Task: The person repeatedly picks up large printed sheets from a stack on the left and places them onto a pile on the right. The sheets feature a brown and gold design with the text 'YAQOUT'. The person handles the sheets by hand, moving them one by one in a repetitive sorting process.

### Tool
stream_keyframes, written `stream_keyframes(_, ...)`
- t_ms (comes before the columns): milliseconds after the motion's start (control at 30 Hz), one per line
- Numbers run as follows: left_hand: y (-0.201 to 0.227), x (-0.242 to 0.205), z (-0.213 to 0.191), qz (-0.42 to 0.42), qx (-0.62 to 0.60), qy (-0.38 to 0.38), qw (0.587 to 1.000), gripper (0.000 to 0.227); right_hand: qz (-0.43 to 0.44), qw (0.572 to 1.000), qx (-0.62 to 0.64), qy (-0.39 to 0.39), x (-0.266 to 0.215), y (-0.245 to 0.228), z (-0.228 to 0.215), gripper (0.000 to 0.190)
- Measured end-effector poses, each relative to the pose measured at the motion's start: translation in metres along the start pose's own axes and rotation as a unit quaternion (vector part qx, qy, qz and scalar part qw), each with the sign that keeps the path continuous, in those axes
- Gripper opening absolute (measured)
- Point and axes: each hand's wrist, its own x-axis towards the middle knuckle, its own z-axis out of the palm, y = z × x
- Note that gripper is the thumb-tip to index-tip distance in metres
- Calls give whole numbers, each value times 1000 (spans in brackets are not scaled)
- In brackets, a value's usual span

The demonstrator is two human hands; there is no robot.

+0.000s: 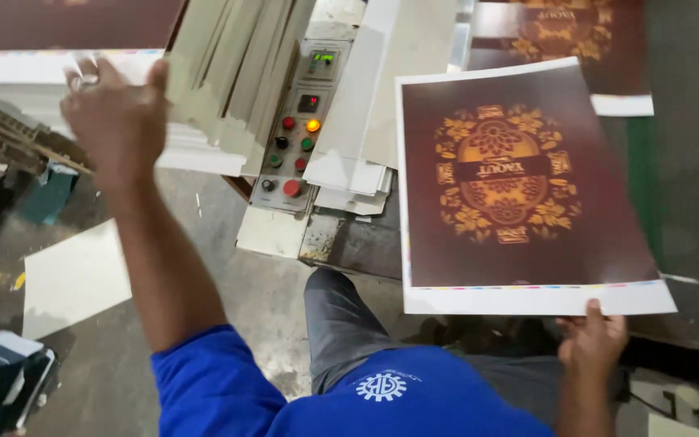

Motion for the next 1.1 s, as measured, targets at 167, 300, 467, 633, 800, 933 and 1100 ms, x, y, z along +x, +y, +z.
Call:
stream_keyframes(167,-21,25,-27,-69,-50,-302,950,73,-38,999,20,29,-2,-14,-56,33)
stream_keyframes(300,-24,47,-45,-57,-66,-332,939,60,-39,997,-36,58,-5,-17,-76,24)
stream_keyframes(467,-65,45,9,-26,-119,-215,969,42,-26,997,-41,54,5,-11,-59,35)
stream_keyframes(633,-55,36,-4,43,-127,-79,988,22,-22,997,-71,28,43,3,-19,33)
stream_keyframes(800,38,35,-91,74,-161,-59,982,27,-11,997,-80,20,105,6,10,33)
stream_keyframes(933,102,7,-138,98,-223,-34,969,27,82,993,-89,5,123,-7,24,35)
stream_keyframes(1100,168,-39,-163,87,-416,-43,904,3,133,984,-118,-1,76,-5,54,55)
